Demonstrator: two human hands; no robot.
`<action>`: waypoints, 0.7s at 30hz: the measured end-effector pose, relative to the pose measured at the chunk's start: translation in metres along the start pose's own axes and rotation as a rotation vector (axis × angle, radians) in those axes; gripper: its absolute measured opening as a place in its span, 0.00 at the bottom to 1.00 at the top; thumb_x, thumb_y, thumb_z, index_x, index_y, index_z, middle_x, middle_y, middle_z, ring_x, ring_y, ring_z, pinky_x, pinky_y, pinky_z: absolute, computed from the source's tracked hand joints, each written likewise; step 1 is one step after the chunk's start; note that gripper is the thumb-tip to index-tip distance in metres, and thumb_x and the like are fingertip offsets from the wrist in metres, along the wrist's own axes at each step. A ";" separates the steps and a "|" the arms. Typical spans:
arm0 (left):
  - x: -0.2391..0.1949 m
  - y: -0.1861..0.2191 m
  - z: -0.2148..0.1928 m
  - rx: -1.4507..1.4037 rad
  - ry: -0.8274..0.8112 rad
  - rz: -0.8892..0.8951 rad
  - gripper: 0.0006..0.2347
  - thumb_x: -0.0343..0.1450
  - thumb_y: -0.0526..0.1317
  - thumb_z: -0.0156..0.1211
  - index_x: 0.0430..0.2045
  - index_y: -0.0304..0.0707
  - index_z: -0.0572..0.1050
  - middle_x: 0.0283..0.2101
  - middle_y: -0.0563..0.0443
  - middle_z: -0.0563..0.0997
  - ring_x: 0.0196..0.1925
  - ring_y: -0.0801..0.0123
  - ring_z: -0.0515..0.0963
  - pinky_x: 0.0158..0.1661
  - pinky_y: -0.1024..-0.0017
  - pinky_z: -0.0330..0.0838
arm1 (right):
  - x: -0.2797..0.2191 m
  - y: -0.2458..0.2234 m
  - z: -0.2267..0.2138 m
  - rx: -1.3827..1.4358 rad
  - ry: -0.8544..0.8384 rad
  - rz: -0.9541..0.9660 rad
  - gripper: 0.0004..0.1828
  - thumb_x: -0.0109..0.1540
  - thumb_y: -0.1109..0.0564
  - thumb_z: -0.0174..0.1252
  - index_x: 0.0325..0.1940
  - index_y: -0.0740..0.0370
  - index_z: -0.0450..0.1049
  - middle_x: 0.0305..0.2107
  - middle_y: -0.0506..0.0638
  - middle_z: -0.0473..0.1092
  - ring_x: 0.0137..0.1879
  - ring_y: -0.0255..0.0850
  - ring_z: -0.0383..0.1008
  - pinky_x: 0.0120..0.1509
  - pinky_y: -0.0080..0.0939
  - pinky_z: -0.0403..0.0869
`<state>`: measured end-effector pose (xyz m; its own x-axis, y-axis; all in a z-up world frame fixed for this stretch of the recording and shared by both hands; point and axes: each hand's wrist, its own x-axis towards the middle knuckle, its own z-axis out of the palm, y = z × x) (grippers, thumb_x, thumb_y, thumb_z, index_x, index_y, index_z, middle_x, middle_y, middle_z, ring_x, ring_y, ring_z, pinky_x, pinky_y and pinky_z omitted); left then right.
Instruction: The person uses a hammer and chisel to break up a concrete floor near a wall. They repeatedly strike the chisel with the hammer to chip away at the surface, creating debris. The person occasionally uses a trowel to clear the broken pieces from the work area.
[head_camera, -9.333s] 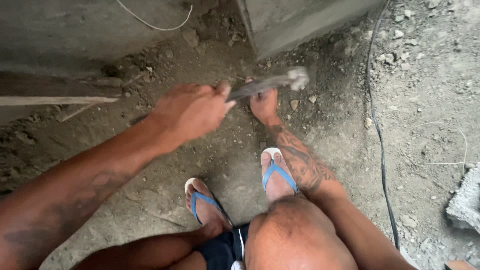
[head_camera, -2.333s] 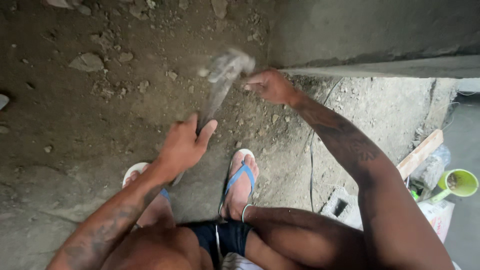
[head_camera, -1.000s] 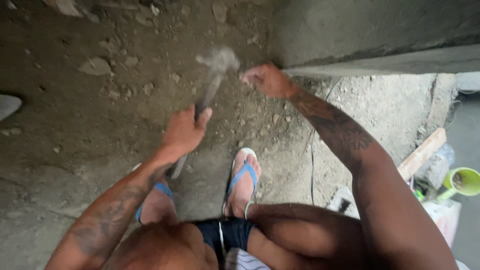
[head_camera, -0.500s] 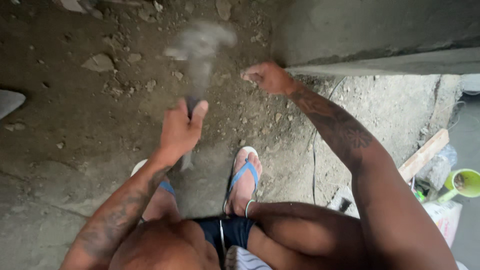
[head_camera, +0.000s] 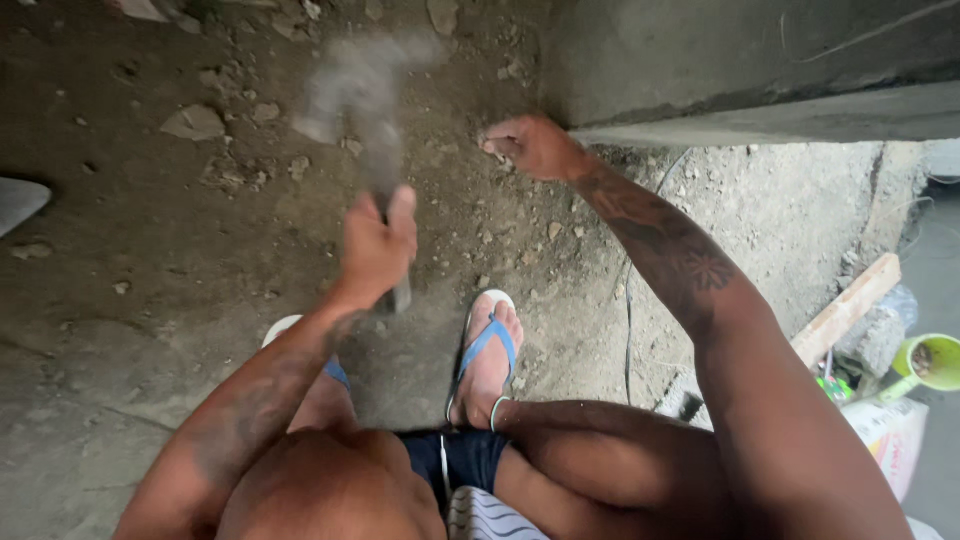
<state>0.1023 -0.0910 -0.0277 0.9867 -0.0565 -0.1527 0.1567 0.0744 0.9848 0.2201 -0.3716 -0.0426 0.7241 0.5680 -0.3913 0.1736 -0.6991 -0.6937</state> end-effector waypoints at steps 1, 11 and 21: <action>0.000 -0.011 -0.001 0.179 -0.185 -0.084 0.17 0.76 0.45 0.42 0.18 0.32 0.65 0.10 0.46 0.66 0.10 0.69 0.68 0.14 0.69 0.65 | -0.001 -0.012 -0.003 -0.013 -0.021 0.035 0.12 0.67 0.58 0.46 0.48 0.66 0.71 0.38 0.62 0.69 0.46 0.52 0.70 0.50 0.53 0.69; -0.001 0.029 0.000 -0.079 -0.030 -0.007 0.22 0.77 0.43 0.41 0.07 0.40 0.66 0.07 0.50 0.67 0.08 0.71 0.66 0.18 0.74 0.63 | 0.000 -0.025 -0.005 0.053 -0.058 0.128 0.16 0.67 0.53 0.49 0.55 0.65 0.69 0.45 0.64 0.69 0.50 0.61 0.69 0.51 0.58 0.70; -0.005 0.047 -0.009 0.028 -0.082 -0.146 0.20 0.77 0.41 0.40 0.11 0.37 0.66 0.09 0.50 0.69 0.11 0.70 0.71 0.19 0.68 0.66 | -0.004 -0.034 -0.006 0.017 -0.052 0.129 0.14 0.65 0.59 0.48 0.51 0.69 0.70 0.43 0.66 0.70 0.53 0.59 0.69 0.57 0.55 0.69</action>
